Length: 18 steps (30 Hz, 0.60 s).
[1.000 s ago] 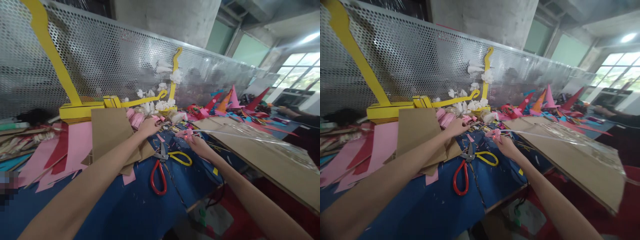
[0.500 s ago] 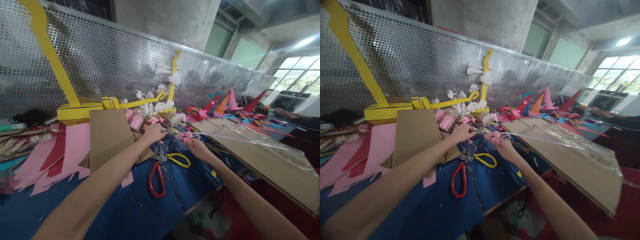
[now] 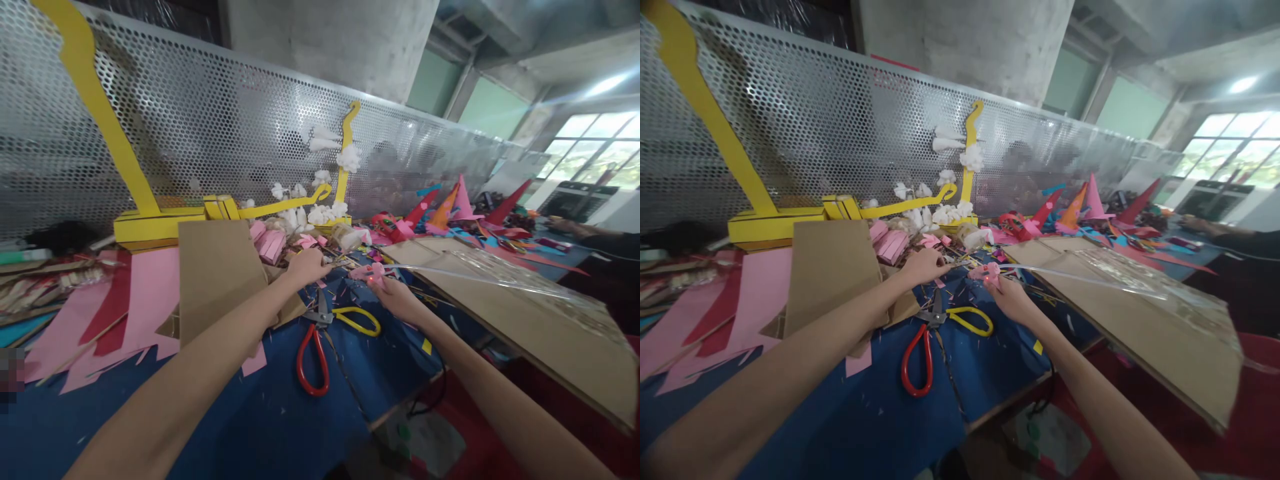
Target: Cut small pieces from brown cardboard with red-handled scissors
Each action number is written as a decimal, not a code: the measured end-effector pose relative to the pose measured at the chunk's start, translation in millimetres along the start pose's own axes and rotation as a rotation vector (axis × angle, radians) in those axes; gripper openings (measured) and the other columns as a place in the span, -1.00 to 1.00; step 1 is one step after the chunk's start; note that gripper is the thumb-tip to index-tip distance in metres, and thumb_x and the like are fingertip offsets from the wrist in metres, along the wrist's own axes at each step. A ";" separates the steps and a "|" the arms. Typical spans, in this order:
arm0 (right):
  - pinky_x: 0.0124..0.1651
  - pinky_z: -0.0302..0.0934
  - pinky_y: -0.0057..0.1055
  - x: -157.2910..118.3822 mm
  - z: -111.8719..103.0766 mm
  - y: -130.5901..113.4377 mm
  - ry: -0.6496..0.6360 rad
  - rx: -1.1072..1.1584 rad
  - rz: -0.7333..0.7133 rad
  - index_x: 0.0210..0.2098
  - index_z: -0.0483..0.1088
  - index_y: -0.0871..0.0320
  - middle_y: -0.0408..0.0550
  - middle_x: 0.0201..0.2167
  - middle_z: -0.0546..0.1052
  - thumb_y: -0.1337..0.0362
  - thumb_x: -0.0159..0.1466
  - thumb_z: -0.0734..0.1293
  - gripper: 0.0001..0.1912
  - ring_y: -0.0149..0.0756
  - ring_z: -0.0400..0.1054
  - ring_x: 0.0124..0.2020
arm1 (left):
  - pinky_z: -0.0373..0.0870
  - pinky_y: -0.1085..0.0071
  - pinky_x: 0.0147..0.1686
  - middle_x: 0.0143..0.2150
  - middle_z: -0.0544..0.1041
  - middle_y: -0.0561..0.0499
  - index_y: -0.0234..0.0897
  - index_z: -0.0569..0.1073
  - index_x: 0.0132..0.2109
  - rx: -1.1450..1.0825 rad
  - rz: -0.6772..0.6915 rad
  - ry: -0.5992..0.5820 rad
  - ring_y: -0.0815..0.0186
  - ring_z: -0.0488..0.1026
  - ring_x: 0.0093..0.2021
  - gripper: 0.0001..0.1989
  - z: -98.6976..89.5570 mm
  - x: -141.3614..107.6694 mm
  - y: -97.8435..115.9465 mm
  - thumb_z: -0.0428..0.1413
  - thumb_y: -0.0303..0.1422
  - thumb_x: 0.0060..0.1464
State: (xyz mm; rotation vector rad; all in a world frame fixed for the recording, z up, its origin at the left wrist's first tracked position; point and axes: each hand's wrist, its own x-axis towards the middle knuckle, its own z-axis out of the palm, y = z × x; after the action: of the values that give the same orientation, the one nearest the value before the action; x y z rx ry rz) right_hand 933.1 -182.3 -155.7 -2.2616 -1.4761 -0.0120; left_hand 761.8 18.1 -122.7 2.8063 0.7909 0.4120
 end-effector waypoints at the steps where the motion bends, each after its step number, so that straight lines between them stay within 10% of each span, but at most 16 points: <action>1: -0.39 0.08 -0.39 0.0 -0.1 -0.2 -0.004 0.002 0.000 -0.51 0.15 0.09 -0.05 -0.54 0.43 -0.02 0.37 0.10 -0.59 -0.29 0.28 -0.49 | 0.45 0.39 -0.21 -0.24 0.65 -0.17 -0.27 0.64 -0.31 0.000 0.001 0.000 0.13 0.59 -0.17 -0.59 0.1 0.1 0.0 0.06 -0.06 0.16; 18: -0.39 0.07 -0.38 -3.5 -5.2 1.7 -0.009 0.017 0.029 -0.50 0.17 0.08 -0.09 -0.59 0.41 -0.05 0.35 0.13 -0.58 -0.27 0.28 -0.51 | 0.44 0.39 -0.19 -0.26 0.66 -0.09 -0.21 0.63 -0.29 -0.024 0.066 -0.016 0.16 0.58 -0.16 -0.62 6.5 -0.2 -0.4 0.07 -0.05 0.16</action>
State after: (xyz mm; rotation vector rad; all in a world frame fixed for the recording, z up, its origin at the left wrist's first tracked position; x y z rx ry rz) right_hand 934.3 -187.9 -152.5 -2.2720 -1.4424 0.0201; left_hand 763.5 17.5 -129.0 2.8159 0.6867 0.4061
